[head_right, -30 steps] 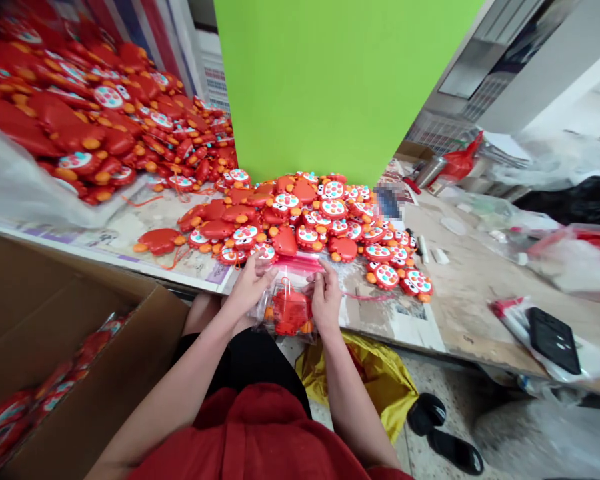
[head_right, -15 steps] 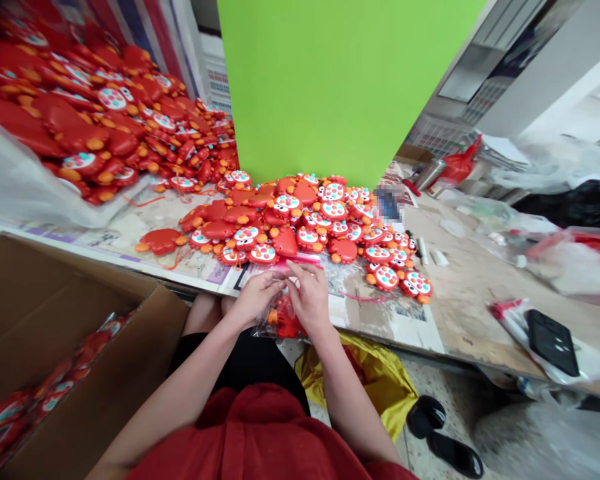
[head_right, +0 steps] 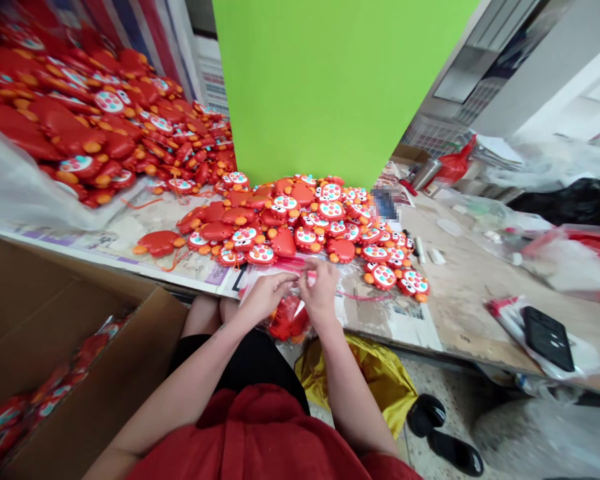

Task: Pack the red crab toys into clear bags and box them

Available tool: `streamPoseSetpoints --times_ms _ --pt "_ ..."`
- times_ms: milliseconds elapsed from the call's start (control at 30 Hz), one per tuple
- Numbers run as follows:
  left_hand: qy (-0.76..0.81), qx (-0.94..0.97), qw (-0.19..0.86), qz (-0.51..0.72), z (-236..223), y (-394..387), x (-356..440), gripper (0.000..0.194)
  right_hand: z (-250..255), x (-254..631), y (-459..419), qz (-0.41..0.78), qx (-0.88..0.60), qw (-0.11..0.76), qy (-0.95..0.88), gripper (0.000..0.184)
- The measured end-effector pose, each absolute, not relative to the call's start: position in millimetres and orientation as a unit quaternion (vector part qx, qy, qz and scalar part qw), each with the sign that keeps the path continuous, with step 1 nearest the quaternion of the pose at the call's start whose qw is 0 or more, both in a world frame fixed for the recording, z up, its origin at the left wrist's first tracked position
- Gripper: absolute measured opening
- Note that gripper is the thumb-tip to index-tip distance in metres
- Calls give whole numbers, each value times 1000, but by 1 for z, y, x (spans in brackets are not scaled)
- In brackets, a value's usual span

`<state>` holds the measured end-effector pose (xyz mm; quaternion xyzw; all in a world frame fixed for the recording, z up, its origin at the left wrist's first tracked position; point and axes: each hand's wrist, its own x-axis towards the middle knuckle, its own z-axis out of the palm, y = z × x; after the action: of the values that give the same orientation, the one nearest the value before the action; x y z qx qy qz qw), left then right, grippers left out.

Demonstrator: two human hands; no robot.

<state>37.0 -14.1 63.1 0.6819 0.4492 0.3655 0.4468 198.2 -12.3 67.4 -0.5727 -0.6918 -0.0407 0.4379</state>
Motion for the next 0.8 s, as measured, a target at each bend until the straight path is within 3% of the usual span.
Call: streamPoseSetpoints --times_ms 133,267,367,467,600,800 --pt "471 533 574 406 42 2 33 21 48 277 -20 -48 -701 425 -571 15" --pt "473 401 661 422 28 9 23 15 22 360 -51 -93 -802 340 -482 16" --pt "461 378 680 427 26 8 20 19 16 377 -69 -154 -789 331 -494 27" --pt "451 383 688 420 27 7 18 23 23 348 -65 -171 -726 377 -549 32" --pt "449 381 697 410 27 7 14 23 33 282 -37 -18 -675 384 -629 36" --pt "428 367 719 406 26 8 11 25 29 231 -14 329 -610 389 -607 37"
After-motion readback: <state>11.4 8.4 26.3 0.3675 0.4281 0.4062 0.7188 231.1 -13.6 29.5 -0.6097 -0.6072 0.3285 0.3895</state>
